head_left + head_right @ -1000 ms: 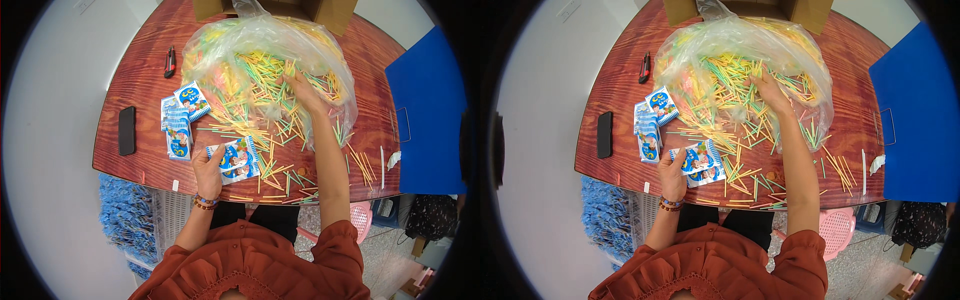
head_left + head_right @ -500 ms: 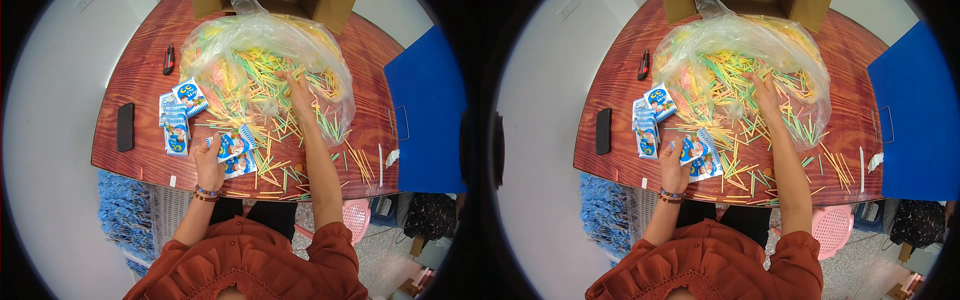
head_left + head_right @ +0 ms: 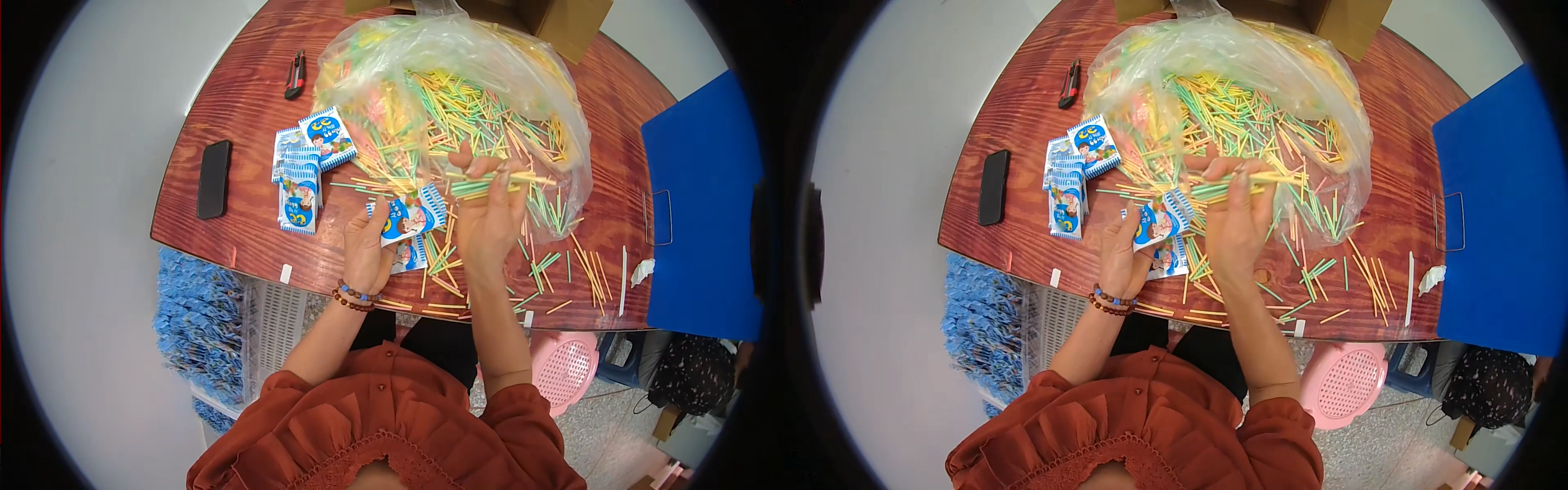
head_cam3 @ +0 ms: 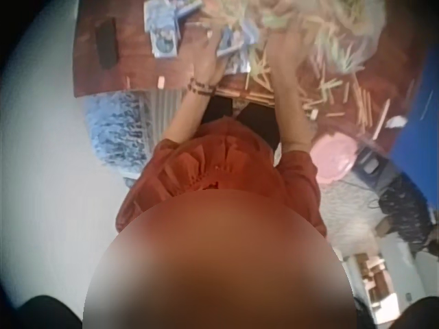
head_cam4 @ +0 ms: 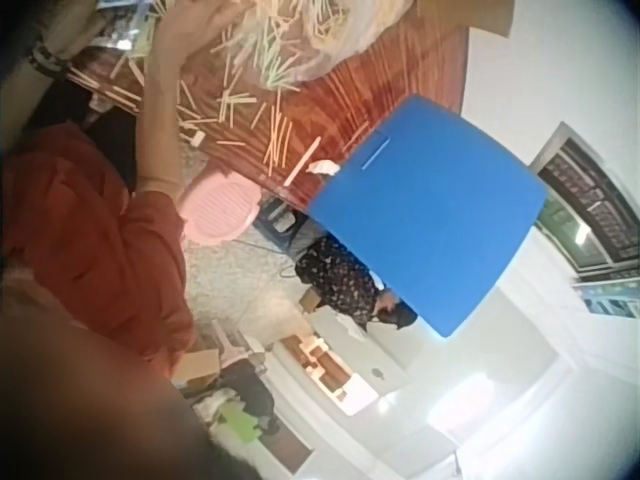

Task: Manually packaging small colored straws into plastic packets and then into a larger box.

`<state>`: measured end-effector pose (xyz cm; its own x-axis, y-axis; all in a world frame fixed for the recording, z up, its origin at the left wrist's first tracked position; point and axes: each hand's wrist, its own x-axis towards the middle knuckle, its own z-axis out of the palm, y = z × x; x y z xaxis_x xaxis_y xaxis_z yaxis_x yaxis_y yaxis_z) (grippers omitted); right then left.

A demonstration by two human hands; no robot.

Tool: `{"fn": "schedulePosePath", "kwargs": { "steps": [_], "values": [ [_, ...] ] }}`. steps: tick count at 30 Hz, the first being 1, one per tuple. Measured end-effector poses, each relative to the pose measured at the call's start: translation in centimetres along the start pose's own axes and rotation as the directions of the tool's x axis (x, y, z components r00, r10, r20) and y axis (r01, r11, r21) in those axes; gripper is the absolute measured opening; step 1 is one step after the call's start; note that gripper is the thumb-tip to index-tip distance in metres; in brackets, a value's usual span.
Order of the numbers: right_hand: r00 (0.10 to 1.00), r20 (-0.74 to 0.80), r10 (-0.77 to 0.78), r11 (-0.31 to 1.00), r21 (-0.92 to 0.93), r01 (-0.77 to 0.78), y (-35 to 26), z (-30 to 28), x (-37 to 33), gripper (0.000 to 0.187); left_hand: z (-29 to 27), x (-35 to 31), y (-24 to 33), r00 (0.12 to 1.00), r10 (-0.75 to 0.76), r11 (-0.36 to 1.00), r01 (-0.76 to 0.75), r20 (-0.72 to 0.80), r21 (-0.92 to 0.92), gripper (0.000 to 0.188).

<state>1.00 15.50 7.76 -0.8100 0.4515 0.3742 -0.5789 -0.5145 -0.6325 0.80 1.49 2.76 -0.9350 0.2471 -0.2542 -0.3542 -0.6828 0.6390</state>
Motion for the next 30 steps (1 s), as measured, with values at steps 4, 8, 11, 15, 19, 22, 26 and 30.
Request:
{"fn": "schedulePosePath", "kwargs": {
  "steps": [4,8,11,15,19,22,26,30],
  "values": [
    [0.995,0.038,-0.094,0.992,-0.077,0.097,1.4,0.8,-1.6,0.009,0.2,-0.4,0.2,1.000,0.023,1.000,-0.023,-0.012,0.016,0.025],
    [0.993,0.043,-0.110,0.975,-0.187,0.116,2.3,0.8,-2.8,0.010,0.4,-0.6,0.6,0.999,0.019,0.998,-0.021,-0.031,-0.058,0.025],
    [0.997,0.012,-0.072,0.981,-0.180,0.073,2.2,0.7,-3.1,0.009,-0.1,-0.6,0.5,0.998,0.032,0.999,-0.034,-0.050,-0.025,0.025],
    [0.997,0.056,-0.053,0.986,-0.153,0.061,1.9,-0.1,-2.2,0.010,-0.7,-0.2,0.2,0.998,0.059,0.998,-0.060,-0.030,-0.029,0.024],
    [0.996,0.079,0.041,0.987,-0.159,-0.028,1.8,-0.6,-1.7,0.010,-0.5,-0.1,0.7,1.000,0.022,0.999,-0.022,0.006,-0.035,0.023],
    [0.994,0.101,0.036,0.985,-0.172,-0.018,2.0,-0.8,-1.9,0.009,-0.6,0.0,0.4,0.998,0.040,0.999,-0.041,-0.039,-0.026,0.023],
    [0.961,0.231,-0.153,0.885,-0.399,0.238,2.2,-0.9,-2.2,0.007,-0.5,0.1,0.1,0.998,0.060,0.998,-0.060,-0.011,-0.010,0.023],
    [0.939,0.267,-0.217,0.838,-0.442,0.320,2.0,-1.0,-2.2,0.006,-0.5,0.0,0.1,0.998,0.056,0.998,-0.056,-0.005,-0.008,0.024]
  ]
}}
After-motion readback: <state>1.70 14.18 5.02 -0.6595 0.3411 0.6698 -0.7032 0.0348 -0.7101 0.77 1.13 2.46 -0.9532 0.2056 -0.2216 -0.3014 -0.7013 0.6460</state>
